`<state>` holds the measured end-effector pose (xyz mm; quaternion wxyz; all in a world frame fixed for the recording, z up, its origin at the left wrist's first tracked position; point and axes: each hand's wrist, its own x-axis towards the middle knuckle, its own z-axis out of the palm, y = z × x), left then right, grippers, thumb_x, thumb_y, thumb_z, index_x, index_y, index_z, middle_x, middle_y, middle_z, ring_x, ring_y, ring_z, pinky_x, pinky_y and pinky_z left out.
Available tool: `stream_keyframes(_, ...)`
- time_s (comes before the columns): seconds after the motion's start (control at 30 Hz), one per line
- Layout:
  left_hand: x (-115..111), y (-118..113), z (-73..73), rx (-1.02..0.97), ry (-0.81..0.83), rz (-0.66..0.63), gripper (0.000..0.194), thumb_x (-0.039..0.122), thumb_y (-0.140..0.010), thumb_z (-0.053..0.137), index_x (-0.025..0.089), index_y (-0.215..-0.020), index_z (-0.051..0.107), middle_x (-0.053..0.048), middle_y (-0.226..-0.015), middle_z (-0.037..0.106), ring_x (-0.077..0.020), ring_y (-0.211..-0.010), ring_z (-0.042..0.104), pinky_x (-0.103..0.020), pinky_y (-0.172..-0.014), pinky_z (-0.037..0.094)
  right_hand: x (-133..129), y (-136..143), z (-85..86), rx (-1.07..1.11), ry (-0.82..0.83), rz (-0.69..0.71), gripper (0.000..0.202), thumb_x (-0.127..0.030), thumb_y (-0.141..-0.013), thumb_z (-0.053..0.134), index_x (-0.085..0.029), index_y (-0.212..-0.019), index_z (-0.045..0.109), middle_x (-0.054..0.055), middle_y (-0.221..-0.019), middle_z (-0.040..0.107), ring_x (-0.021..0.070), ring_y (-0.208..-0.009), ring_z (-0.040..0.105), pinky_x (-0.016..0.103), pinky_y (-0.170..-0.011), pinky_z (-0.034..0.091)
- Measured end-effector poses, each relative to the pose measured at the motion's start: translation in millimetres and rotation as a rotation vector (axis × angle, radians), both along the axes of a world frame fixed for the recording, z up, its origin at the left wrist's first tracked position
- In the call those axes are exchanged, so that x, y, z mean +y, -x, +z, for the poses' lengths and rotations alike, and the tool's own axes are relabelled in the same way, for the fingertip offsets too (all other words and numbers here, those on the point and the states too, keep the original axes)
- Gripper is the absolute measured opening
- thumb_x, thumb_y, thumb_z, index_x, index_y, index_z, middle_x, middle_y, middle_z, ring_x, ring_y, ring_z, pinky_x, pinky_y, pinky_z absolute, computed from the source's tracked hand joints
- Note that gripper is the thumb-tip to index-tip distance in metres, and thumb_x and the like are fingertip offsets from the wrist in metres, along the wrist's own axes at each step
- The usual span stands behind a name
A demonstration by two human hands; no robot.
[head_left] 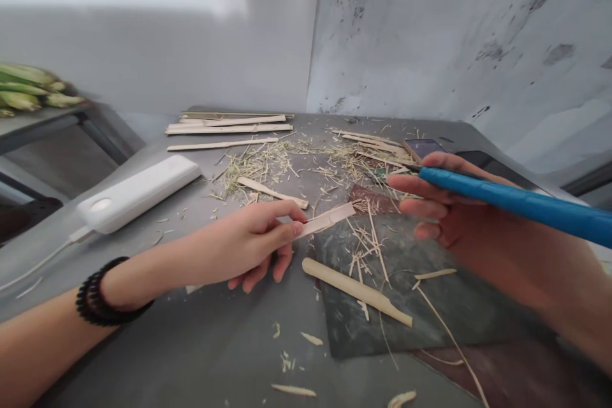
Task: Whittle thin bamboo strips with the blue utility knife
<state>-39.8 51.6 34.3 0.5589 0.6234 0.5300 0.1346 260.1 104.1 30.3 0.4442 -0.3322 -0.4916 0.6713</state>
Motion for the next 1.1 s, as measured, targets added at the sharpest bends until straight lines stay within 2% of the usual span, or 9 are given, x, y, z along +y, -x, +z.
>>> stream_keyframes(0.1, -1, 0, -2.2, 0.001, -0.01, 0.004, 0.031, 0.057, -0.108, 0.043, 0.027, -0.11, 0.053, 0.006, -0.075, 0.066, -0.0054, -0.04, 0.049, -0.011, -0.033, 0.04, -3, 1, -0.9, -0.068, -0.038, -0.068, 0.036, -0.031, -0.079, 0.087, -0.041, -0.111, 0.076, -0.001, -0.132, 0.075, 0.0206, -0.098, 0.078, 0.023, -0.063, 0.065)
stream_keyframes(0.17, -2, 1, -2.9, 0.011, -0.029, 0.004, 0.032, 0.058, -0.108, 0.043, 0.028, -0.109, 0.054, 0.006, -0.08, 0.068, -0.0039, -0.039, 0.047, -0.011, -0.033, 0.038, -4, 2, -5.2, -0.121, -0.084, -0.113, 0.038, -0.034, -0.081, 0.088, -0.044, -0.115, 0.074, -0.001, -0.127, 0.076, 0.0196, -0.094, 0.077, 0.024, -0.062, 0.064)
stream_keyframes(0.23, -2, 1, -3.2, 0.013, -0.044, 0.002, 0.034, 0.06, -0.108, 0.042, 0.028, -0.109, 0.055, 0.005, -0.082, 0.069, -0.0027, -0.037, 0.044, -0.011, -0.033, 0.036, -5, 2, -10.6, -0.168, -0.149, -0.126, 0.033, -0.046, -0.086, 0.083, -0.044, -0.118, 0.073, 0.0, -0.096, 0.078, 0.0171, -0.076, 0.073, 0.024, -0.058, 0.061)
stream_keyframes(0.3, -2, 1, -3.0, 0.014, -0.043, -0.001, 0.035, 0.059, -0.108, 0.041, 0.028, -0.112, 0.056, 0.005, -0.082, 0.069, -0.0027, -0.037, 0.043, -0.012, -0.034, 0.036, -6, 3, -14.5, -0.209, -0.198, -0.13, 0.032, -0.056, -0.09, 0.076, -0.04, -0.117, 0.075, -0.003, -0.063, 0.062, 0.0135, -0.056, 0.059, 0.022, -0.05, 0.053)
stream_keyframes(0.37, -2, 1, -2.9, 0.026, -0.043, 0.002, 0.034, 0.059, -0.108, 0.041, 0.029, -0.116, 0.056, 0.005, -0.082, 0.069, -0.0033, -0.038, 0.044, -0.012, -0.034, 0.037, -9, 4, -15.9, -0.242, -0.215, -0.16, 0.033, -0.06, -0.087, 0.076, -0.033, -0.105, 0.08, -0.005, -0.051, 0.045, 0.0112, -0.048, 0.046, 0.021, -0.045, 0.045)
stream_keyframes(0.47, -3, -1, -3.6, 0.045, -0.041, 0.008, 0.035, 0.059, -0.107, 0.042, 0.03, -0.121, 0.056, 0.005, -0.083, 0.069, -0.0044, -0.039, 0.046, -0.013, -0.035, 0.039, -15, 7, -16.4, -0.254, -0.159, -0.184, 0.028, -0.053, -0.08, 0.084, -0.03, -0.094, 0.078, -0.005, -0.054, 0.045, 0.0115, -0.047, 0.046, 0.023, -0.041, 0.041)
stream_keyframes(0.6, -5, -3, -5.0, 0.038, -0.039, 0.015, 0.035, 0.06, -0.107, 0.043, 0.031, -0.12, 0.057, 0.005, -0.083, 0.07, -0.0045, -0.04, 0.047, -0.013, -0.035, 0.04, -17, 9, -22.5, -0.185, -0.014, -0.058, 0.026, -0.048, -0.082, 0.082, -0.032, -0.1, 0.072, -0.006, -0.056, 0.048, 0.0119, -0.045, 0.045, 0.021, -0.036, 0.037)
stream_keyframes(0.73, -7, -6, -2.6, 0.038, -0.042, 0.004, 0.034, 0.059, -0.107, 0.043, 0.03, -0.113, 0.057, 0.006, -0.084, 0.07, -0.0037, -0.041, 0.049, -0.012, -0.036, 0.041, -12, 9, -28.7, -0.157, 0.078, 0.002, 0.028, -0.047, -0.084, 0.083, -0.032, -0.103, 0.069, -0.005, -0.058, 0.052, 0.0118, -0.049, 0.049, 0.021, -0.04, 0.045)
stream_keyframes(1.1, -9, -11, -5.2, 0.092, -0.144, 0.06, 0.028, 0.053, -0.11, 0.042, 0.03, -0.115, 0.057, 0.008, -0.082, 0.07, -0.0029, -0.042, 0.05, -0.013, -0.041, 0.043, -9, 12, -30.5, -0.236, -0.082, -0.08, 0.033, -0.044, -0.079, 0.089, -0.029, -0.105, 0.075, -0.004, -0.06, 0.059, 0.0114, -0.052, 0.057, 0.02, -0.047, 0.05)
